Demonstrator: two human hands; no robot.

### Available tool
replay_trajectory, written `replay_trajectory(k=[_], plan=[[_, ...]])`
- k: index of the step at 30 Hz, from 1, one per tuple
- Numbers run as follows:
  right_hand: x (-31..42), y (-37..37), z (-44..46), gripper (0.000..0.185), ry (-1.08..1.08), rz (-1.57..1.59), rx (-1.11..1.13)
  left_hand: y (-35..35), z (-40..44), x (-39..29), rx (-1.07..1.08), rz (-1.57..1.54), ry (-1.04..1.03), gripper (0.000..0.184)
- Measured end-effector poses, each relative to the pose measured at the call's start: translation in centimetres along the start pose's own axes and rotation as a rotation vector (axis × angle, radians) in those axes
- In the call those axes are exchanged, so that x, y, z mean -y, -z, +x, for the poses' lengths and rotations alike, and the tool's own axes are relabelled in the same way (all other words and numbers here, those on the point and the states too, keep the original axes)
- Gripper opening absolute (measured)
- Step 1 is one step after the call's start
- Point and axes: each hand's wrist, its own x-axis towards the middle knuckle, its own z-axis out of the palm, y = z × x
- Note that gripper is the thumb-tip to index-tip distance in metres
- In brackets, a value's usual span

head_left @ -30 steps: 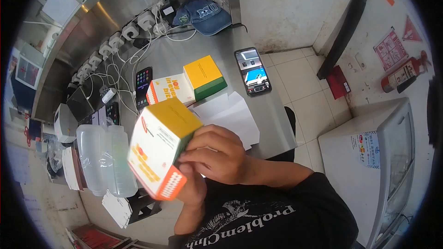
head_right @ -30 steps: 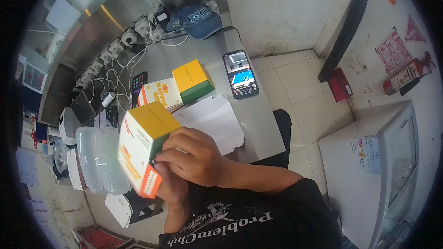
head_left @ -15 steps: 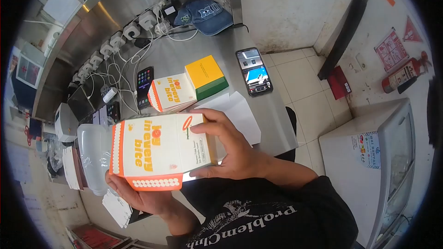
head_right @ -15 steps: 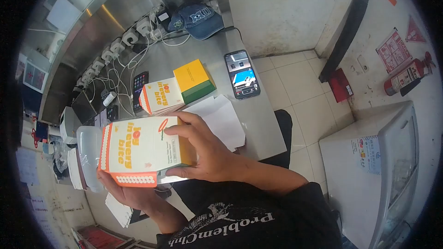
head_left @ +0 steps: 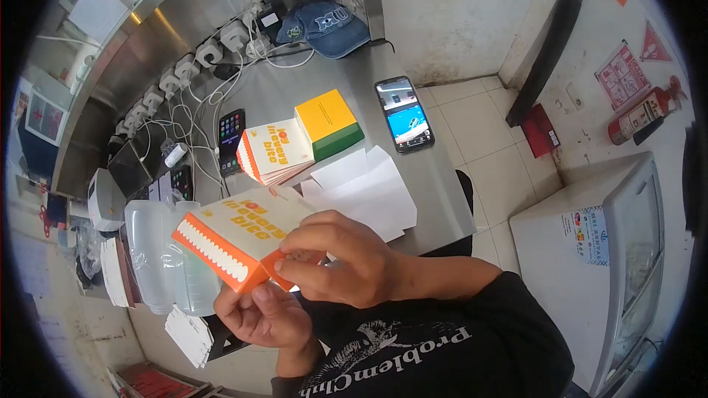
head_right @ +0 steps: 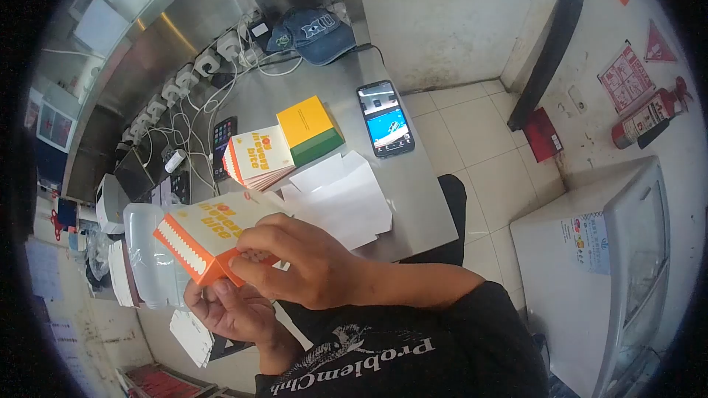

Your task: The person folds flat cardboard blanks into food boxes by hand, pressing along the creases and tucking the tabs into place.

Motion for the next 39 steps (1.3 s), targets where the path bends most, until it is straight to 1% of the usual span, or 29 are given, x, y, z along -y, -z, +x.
replay_trajectory(k=[1, 3, 4, 6, 7, 9, 10, 12, 14, 16, 19, 22, 23, 24, 25, 27, 28, 32, 34, 36, 39], plan=[[0.2, -0.1, 0.1, 0.047, -0.001, 0.002, 0.001, 0.1, -0.1, 0.2, -0.001, 0.002, 0.001, 0.021], [0.6, -0.3, 0.2, 0.038, -0.058, 0.059, -0.041, 0.1, -0.2, 0.5, 0.023, -0.016, -0.073, 0.022], [1.0, -0.2, 0.3, 0.038, -0.057, 0.058, -0.041, -0.2, -0.2, 0.6, 0.023, -0.018, -0.073, 0.022], [1.6, 0.1, 0.4, 0.028, -0.227, 0.185, -0.053, -0.9, -0.4, 0.6, 0.007, 0.128, -0.103, 0.019], [1.7, 0.1, 0.5, 0.028, -0.227, 0.185, -0.053, -1.0, -0.2, 1.0, 0.007, 0.128, -0.102, 0.019], [1.8, 0.2, 0.7, 0.022, -0.282, 0.209, -0.048, -1.0, 0.0, 1.9, 0.064, 0.214, -0.204, 0.018], [1.6, 0.2, 0.5, 0.022, -0.282, 0.207, -0.048, -1.2, -0.1, 2.0, 0.064, 0.213, -0.203, 0.018], [1.0, 0.1, -0.1, 0.021, -0.307, 0.168, -0.042, -1.5, -0.3, 2.1, 0.069, 0.154, -0.091, 0.017], [0.9, 0.1, -0.1, 0.021, -0.301, 0.16, -0.055, -1.5, -0.3, 1.9, 0.073, 0.176, -0.052, 0.018], [0.8, 0.1, -0.3, 0.021, -0.298, 0.151, -0.069, -1.3, -0.3, 1.9, 0.052, -0.024, 0.099, 0.018], [0.7, 0.0, -0.5, 0.024, -0.251, 0.144, -0.08, -0.5, -0.3, 2.7, 0.072, -0.102, 0.161, 0.019], [0.8, -0.1, -0.5, 0.026, -0.209, 0.137, -0.064, 0.0, -0.3, 3.4, 0.08, -0.119, 0.164, 0.018], [0.7, -0.1, -0.5, 0.028, -0.165, 0.096, -0.054, 0.1, -0.3, 3.4, 0.081, -0.119, 0.165, 0.018], [0.7, -0.1, -0.5, 0.029, -0.119, 0.056, -0.044, 0.1, -0.1, 3.4, 0.085, -0.18, 0.147, 0.014], [0.7, -0.1, -0.5, 0.029, -0.118, 0.055, -0.045, 0.1, 0.0, 3.4, 0.089, -0.241, 0.128, 0.012], [0.8, 0.0, -0.7, 0.031, -0.071, 0.013, -0.032, 0.5, -0.1, 4.0, 0.087, -0.191, 0.089, 0.012], [0.9, -0.2, -0.9, 0.031, -0.071, 0.014, -0.031, 0.7, -0.2, 4.1, 0.084, -0.139, 0.048, 0.011], [0.7, -0.5, -1.1, 0.032, -0.093, 0.054, -0.07, 0.4, -0.3, 3.7, 0.046, -0.073, 0.01, 0.011], [0.8, -0.5, -1.0, 0.032, -0.105, 0.06, -0.081, 0.5, -0.3, 3.3, 0.1, 0.089, -0.02, 0.01], [0.9, -0.5, -0.9, 0.031, -0.152, 0.095, -0.078, 0.5, -0.3, 3.6, 0.106, 0.067, -0.012, 0.01], [0.7, -0.4, -0.9, 0.031, -0.136, 0.08, -0.058, 0.5, 0.0, 3.8, 0.104, 0.004, 0.017, 0.01]])
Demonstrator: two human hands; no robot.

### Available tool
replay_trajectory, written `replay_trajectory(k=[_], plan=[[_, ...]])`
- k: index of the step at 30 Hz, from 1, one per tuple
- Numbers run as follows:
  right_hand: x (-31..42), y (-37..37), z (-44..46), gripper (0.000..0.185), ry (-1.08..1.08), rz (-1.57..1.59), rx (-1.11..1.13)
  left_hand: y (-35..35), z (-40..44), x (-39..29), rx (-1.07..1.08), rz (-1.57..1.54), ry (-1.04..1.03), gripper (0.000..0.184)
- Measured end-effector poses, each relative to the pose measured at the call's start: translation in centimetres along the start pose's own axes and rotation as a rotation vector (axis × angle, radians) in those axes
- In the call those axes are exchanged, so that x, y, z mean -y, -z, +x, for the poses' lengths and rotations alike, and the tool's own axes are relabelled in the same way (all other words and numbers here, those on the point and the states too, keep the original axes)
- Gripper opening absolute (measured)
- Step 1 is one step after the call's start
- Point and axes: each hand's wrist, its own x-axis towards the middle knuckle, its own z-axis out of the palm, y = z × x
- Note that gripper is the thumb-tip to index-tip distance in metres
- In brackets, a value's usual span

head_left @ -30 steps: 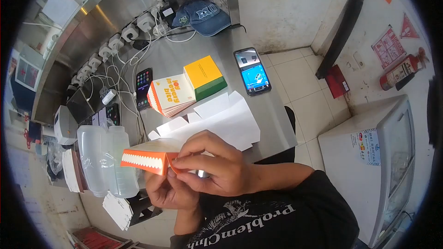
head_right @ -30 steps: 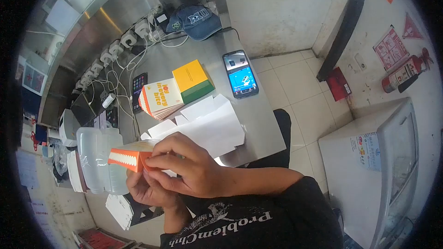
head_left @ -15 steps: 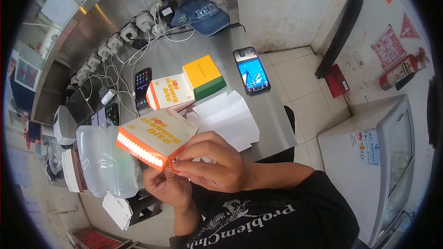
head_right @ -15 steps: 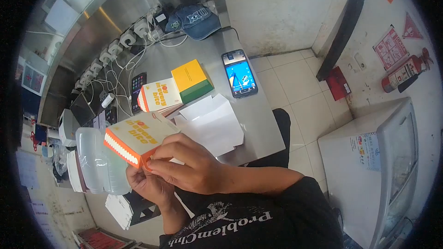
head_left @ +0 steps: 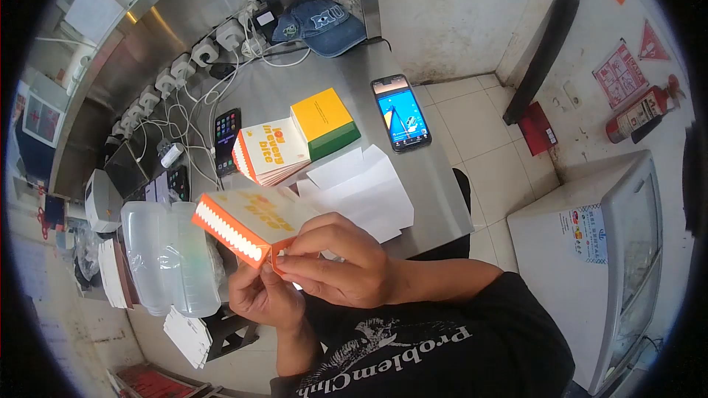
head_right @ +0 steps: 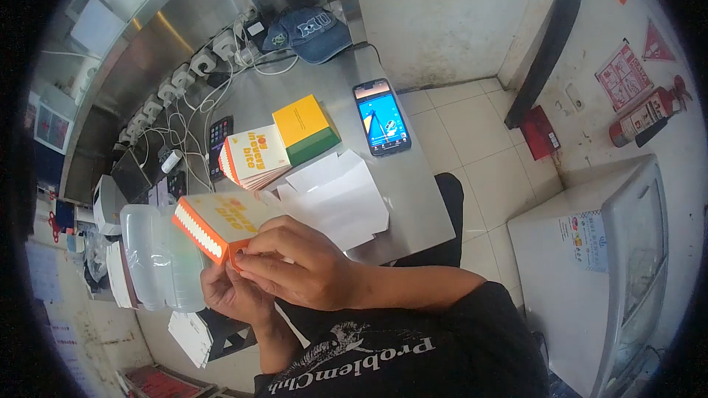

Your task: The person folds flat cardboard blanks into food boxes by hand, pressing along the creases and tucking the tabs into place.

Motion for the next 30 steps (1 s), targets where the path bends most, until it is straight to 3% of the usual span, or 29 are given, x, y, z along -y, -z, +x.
replay_trajectory(k=[11, 14, 20, 27, 30], plan=[[-0.1, -0.2, -0.4, 0.032, -0.002, -0.072, -0.034, -0.4, -0.7, 0.0, 0.078, 0.066, -0.003, 0.02], [-0.6, -0.4, -0.2, 0.034, 0.027, -0.092, -0.034, -1.1, -1.1, -0.3, 0.008, -0.081, -0.015, 0.026], [-0.9, 0.0, -0.3, 0.035, 0.041, -0.126, -0.053, -2.1, -3.1, -1.0, 0.104, -0.087, 0.053, 0.061], [-0.8, -0.3, -0.9, 0.031, 0.062, 0.03, -0.006, -2.2, -2.0, -2.0, 0.099, -0.123, 0.041, 0.051], [-1.2, -0.3, -0.7, 0.031, 0.015, 0.107, 0.037, -1.2, -1.5, -2.5, 0.01, -0.169, 0.174, 0.036]])
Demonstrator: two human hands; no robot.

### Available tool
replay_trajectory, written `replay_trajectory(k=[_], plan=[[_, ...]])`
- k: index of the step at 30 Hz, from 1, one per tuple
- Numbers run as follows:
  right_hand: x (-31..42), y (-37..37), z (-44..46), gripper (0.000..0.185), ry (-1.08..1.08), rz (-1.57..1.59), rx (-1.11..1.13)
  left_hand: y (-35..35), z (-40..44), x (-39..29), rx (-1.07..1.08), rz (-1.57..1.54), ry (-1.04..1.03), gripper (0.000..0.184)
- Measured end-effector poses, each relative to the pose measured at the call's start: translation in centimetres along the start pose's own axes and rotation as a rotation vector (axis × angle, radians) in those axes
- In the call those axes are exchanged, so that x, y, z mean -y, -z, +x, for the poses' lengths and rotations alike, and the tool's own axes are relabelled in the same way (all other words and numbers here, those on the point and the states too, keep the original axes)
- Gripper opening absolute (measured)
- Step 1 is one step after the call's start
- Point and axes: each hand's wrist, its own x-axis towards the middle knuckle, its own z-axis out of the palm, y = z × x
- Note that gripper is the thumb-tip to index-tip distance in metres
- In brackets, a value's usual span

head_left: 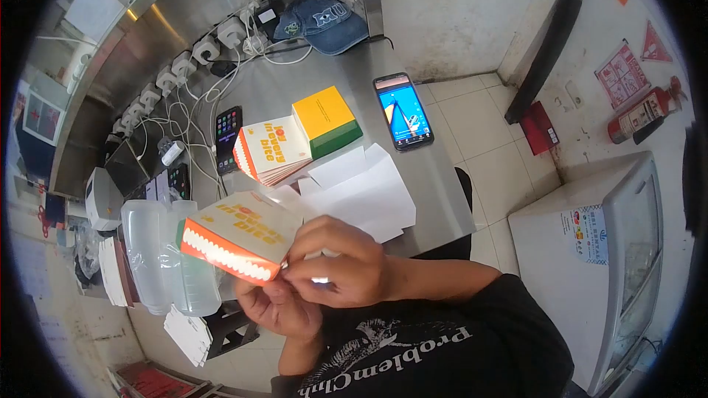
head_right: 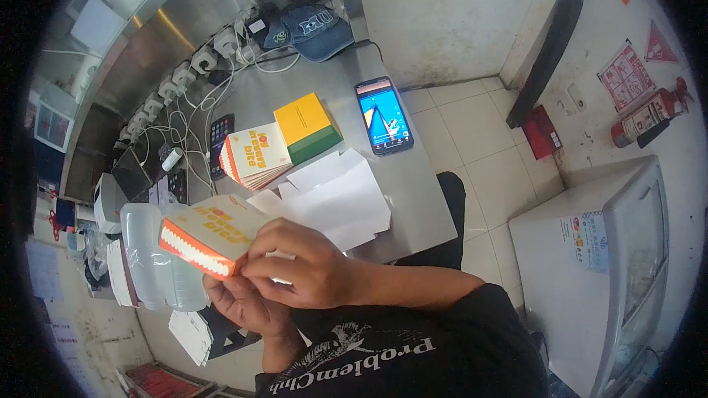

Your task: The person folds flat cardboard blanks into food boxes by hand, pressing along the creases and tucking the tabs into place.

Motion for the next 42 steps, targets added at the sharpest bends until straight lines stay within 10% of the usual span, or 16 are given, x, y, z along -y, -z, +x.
replay_trajectory(k=[5, 9, 13, 16, 42], plan=[[-0.1, 2.0, 1.6, 0.054, -0.116, 0.049, -0.053, 0.6, 1.8, 0.4, 0.152, 0.631, -0.429, 0.017], [-1.2, 1.8, 1.6, 0.058, -0.092, -0.105, -0.012, 1.5, 1.8, 1.1, 0.526, 0.945, -0.541, 0.038], [-0.9, 2.2, 1.6, 0.042, 0.106, -0.204, 0.102, 2.3, 1.7, 1.9, 0.347, 0.689, -0.222, 0.058], [-0.5, 1.0, 0.7, 0.022, 0.194, -0.215, 0.115, 2.9, 2.4, 1.3, -0.132, -0.136, 0.314, 0.071], [-0.8, 2.1, 0.0, 0.034, 0.099, -0.309, 0.176, 1.8, 1.0, -0.1, 0.041, 0.06, 0.056, 0.029]])
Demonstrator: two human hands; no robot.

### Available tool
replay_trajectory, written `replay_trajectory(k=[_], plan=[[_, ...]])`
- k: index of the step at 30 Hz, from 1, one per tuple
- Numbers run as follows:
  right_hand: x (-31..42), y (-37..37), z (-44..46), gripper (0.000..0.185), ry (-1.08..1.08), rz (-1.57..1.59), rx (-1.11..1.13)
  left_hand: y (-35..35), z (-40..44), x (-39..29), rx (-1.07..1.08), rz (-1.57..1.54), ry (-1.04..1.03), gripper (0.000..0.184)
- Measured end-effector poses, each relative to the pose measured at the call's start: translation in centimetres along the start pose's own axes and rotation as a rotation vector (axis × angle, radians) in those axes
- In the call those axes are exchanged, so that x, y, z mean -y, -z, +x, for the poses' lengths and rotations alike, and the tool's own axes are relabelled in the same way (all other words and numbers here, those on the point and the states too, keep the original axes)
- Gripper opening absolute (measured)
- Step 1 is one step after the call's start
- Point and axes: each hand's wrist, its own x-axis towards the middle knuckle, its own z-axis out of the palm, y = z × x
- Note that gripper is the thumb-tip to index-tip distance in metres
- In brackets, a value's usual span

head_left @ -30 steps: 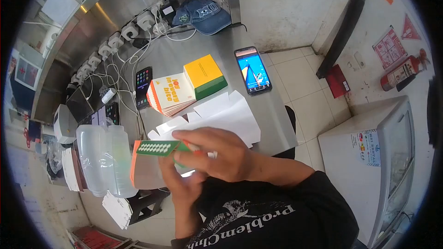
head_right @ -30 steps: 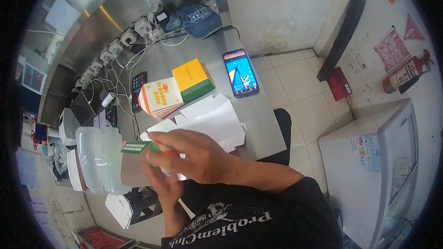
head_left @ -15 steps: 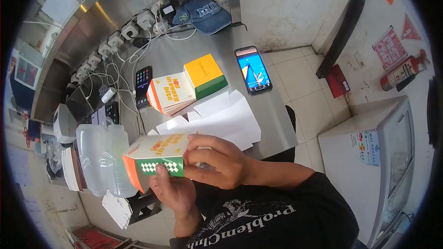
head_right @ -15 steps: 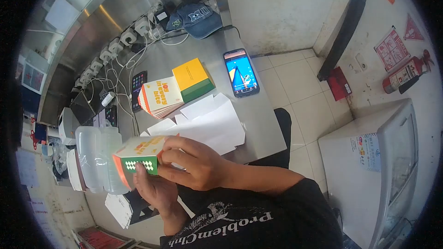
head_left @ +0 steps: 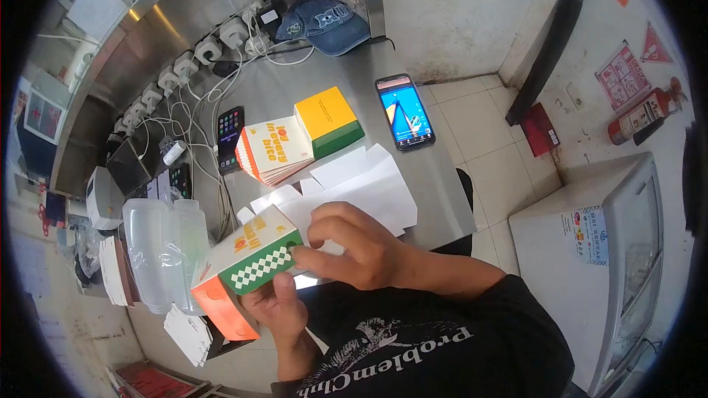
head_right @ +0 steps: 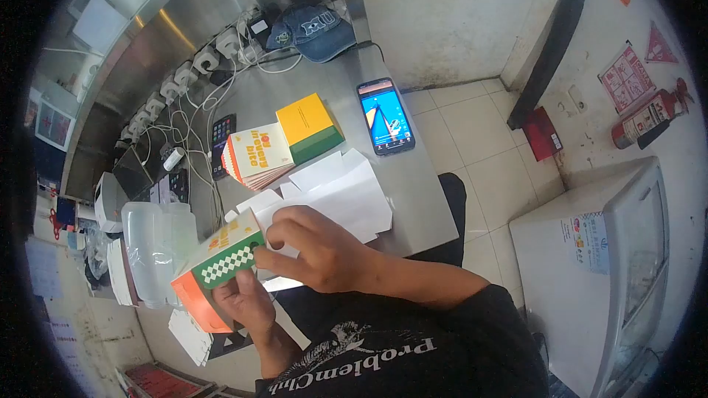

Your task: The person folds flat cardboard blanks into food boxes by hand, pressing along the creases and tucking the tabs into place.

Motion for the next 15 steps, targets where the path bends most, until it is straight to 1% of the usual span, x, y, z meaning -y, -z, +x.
replay_trajectory(k=[1, 3, 4, 5, 7, 8, 10, 11, 13, 15], plan=[[0.0, 0.0, 0.0, 0.034, 0.001, -0.001, -0.001, -0.1, 0.1, -0.2, 0.001, 0.0, -0.001, 0.029], [0.0, -0.1, 0.1, 0.033, -0.134, 0.112, -0.032, -0.4, 0.5, -1.0, 0.078, -0.009, 0.164, 0.028], [0.0, 0.0, 0.1, 0.033, -0.135, 0.111, -0.031, -0.1, 0.5, -0.8, 0.078, 0.102, 0.208, 0.029], [0.1, 0.0, 0.2, 0.033, -0.152, 0.116, -0.025, 0.1, 0.5, -0.2, 0.078, 0.101, 0.208, 0.029], [0.1, -0.2, 0.1, 0.033, -0.169, 0.122, -0.016, 0.4, 0.4, 0.9, 0.05, 0.054, 0.11, 0.03], [0.0, -0.4, -0.1, 0.033, -0.158, 0.13, -0.013, 0.3, 0.4, 1.0, 0.05, 0.053, 0.11, 0.03], [0.0, -0.7, -0.2, 0.033, -0.146, 0.137, -0.009, -0.4, 0.6, 1.0, -0.033, 0.017, 0.098, 0.029], [0.0, -0.8, -0.3, 0.033, -0.154, 0.143, -0.011, -0.1, 0.7, 1.4, -0.033, 0.017, 0.099, 0.029], [0.2, -1.0, -0.3, 0.033, -0.161, 0.149, -0.013, 0.8, 0.8, 2.5, -0.005, -0.06, 0.169, 0.029], [0.5, -1.2, -0.4, 0.033, -0.19, 0.192, -0.029, 0.9, 0.7, 3.1, -0.001, -0.115, 0.178, 0.031]])
